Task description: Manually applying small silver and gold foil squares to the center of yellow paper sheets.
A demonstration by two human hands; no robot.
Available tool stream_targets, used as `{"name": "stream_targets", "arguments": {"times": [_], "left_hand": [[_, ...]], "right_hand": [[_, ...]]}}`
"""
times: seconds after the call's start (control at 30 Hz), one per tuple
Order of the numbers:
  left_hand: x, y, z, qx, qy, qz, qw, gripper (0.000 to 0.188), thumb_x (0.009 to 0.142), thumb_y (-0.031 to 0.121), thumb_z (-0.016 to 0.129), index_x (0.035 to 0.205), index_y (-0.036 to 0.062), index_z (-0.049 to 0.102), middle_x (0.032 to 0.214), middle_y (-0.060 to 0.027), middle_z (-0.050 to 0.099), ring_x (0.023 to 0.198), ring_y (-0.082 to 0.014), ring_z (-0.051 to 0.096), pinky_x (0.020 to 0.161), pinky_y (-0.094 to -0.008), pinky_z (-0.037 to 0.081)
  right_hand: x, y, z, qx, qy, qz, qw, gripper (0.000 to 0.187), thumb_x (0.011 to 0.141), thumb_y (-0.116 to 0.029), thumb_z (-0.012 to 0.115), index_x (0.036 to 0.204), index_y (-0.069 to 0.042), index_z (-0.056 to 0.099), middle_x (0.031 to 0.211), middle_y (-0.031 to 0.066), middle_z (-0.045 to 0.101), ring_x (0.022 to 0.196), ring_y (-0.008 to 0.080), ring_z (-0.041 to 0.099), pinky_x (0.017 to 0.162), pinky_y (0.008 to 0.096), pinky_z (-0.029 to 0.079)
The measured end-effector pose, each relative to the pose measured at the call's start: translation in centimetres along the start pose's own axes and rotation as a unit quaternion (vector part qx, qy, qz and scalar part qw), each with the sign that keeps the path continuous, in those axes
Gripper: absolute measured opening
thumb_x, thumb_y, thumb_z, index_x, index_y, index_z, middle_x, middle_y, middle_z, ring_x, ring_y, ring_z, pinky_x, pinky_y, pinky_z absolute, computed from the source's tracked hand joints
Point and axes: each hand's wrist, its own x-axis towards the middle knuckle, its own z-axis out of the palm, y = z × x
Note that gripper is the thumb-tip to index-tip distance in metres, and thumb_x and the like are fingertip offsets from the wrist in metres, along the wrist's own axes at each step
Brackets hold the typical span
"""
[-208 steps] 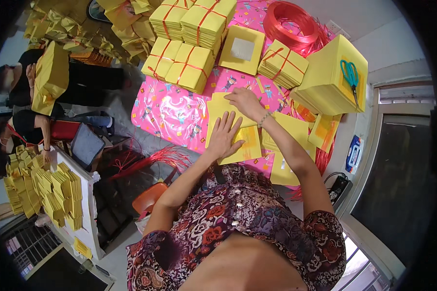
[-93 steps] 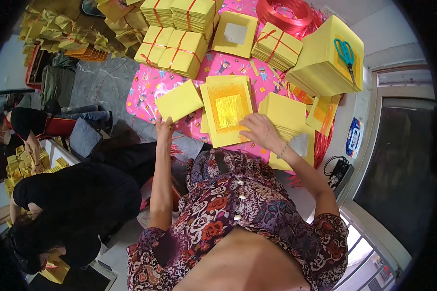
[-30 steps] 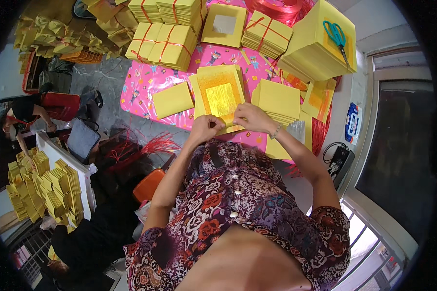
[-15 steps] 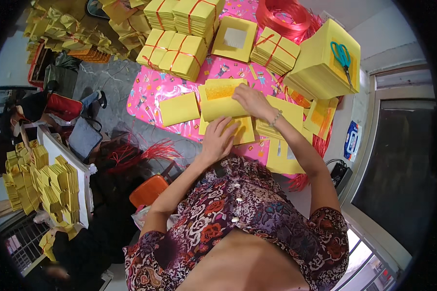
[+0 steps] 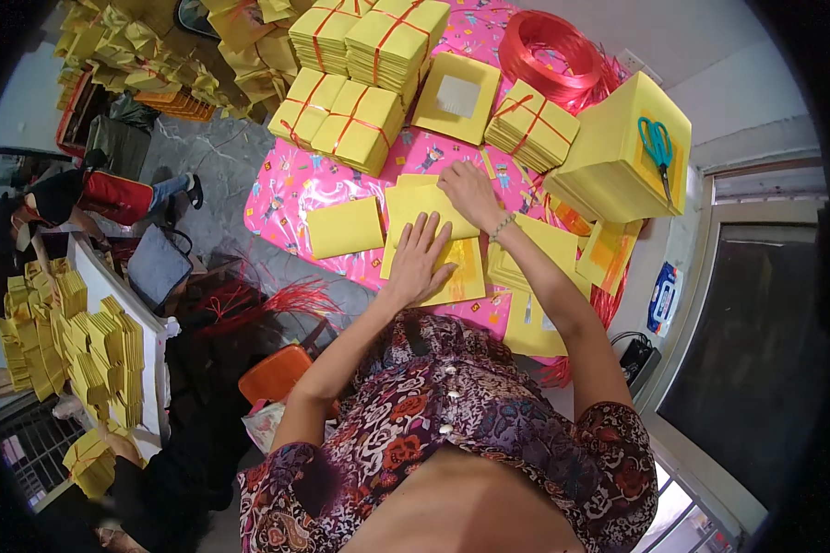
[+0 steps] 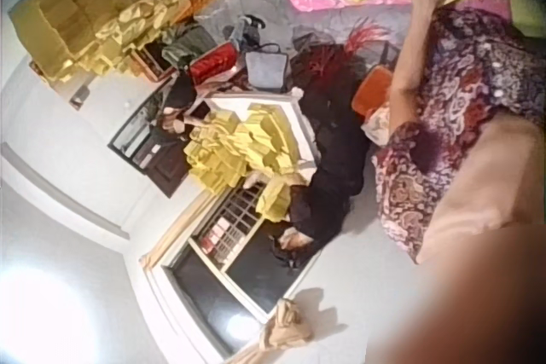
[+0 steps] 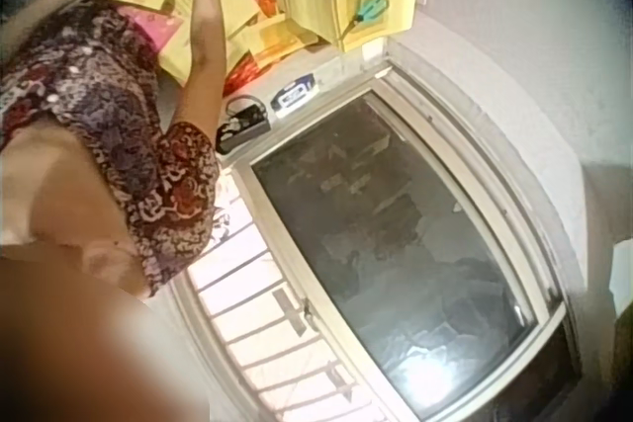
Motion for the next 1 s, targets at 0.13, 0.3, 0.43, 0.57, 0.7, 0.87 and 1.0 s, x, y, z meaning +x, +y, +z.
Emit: {"name": "stream_targets", "arguments": {"times": [0.13,0.3,0.43,0.57,0.7,0.87,1.0], "left_hand": [[0.2,-0.3,0.1,-0.005,-0.008,0.001,1.0,0.072,0.091,0.044,0.053,0.149,0.0084,0.03,0.154,-0.0211,0.023,0.143,-0.0403,0.019,0.116,-0.0513,0.016],[0.5,-0.4,0.2,0.006,-0.012,0.001,1.0,0.073,0.091,0.044,0.054,0.149,0.0086,0.029,0.154,-0.0213,0.024,0.143,-0.0398,0.02,0.116,-0.051,0.017],[0.6,-0.7,0.3,0.017,-0.013,0.001,1.0,0.074,0.09,0.044,0.056,0.15,0.0088,0.029,0.154,-0.0213,0.025,0.142,-0.0394,0.021,0.116,-0.0506,0.018],[0.7,-0.6,0.4,0.013,-0.015,0.0,1.0,0.075,0.089,0.044,0.056,0.15,0.009,0.028,0.154,-0.0213,0.024,0.143,-0.0394,0.02,0.116,-0.0504,0.017],[0.6,-0.8,0.5,0.013,-0.019,0.0,1.0,0.076,0.089,0.045,0.056,0.15,0.0089,0.028,0.154,-0.0214,0.023,0.143,-0.0393,0.019,0.116,-0.0502,0.017],[0.6,-1.1,0.7,0.011,-0.022,-0.001,1.0,0.077,0.088,0.047,0.056,0.149,0.0085,0.029,0.155,-0.0215,0.022,0.144,-0.0395,0.018,0.116,-0.0501,0.016],[0.5,-1.5,1.2,0.006,-0.022,0.003,1.0,0.077,0.089,0.05,0.054,0.149,0.0082,0.03,0.155,-0.0215,0.022,0.144,-0.0406,0.017,0.116,-0.0517,0.017]], "right_hand": [[0.0,-0.5,-0.3,-0.005,0.006,-0.007,1.0,0.021,0.085,-0.022,0.064,0.1,-0.008,0.062,0.096,0.0092,0.06,0.095,0.0277,0.057,0.086,0.0438,0.041],[0.0,-0.3,0.3,0.042,-0.014,-0.024,0.999,0.026,0.085,-0.021,0.063,0.107,-0.008,0.064,0.099,0.0088,0.062,0.098,0.0276,0.057,0.089,0.0425,0.042],[0.1,-0.4,0.4,0.067,-0.035,-0.01,0.997,0.024,0.085,-0.02,0.062,0.105,-0.006,0.065,0.099,0.0093,0.062,0.1,0.0277,0.057,0.091,0.0419,0.042],[0.2,0.1,1.0,0.073,-0.024,-0.016,0.997,0.023,0.083,-0.021,0.065,0.103,-0.009,0.064,0.098,0.0079,0.062,0.098,0.0278,0.058,0.088,0.0438,0.044],[0.4,0.1,1.1,0.068,-0.037,-0.014,0.997,0.023,0.083,-0.021,0.066,0.102,-0.009,0.064,0.098,0.0079,0.061,0.098,0.0285,0.058,0.087,0.0436,0.045],[0.4,-0.2,1.1,0.069,-0.048,0.002,0.996,0.023,0.083,-0.021,0.065,0.102,-0.009,0.063,0.097,0.0083,0.06,0.097,0.0289,0.058,0.084,0.043,0.047],[0.4,-0.2,1.3,0.069,-0.051,0.003,0.996,0.023,0.082,-0.02,0.066,0.102,-0.008,0.064,0.097,0.0082,0.06,0.096,0.0288,0.057,0.083,0.0429,0.047]]}}
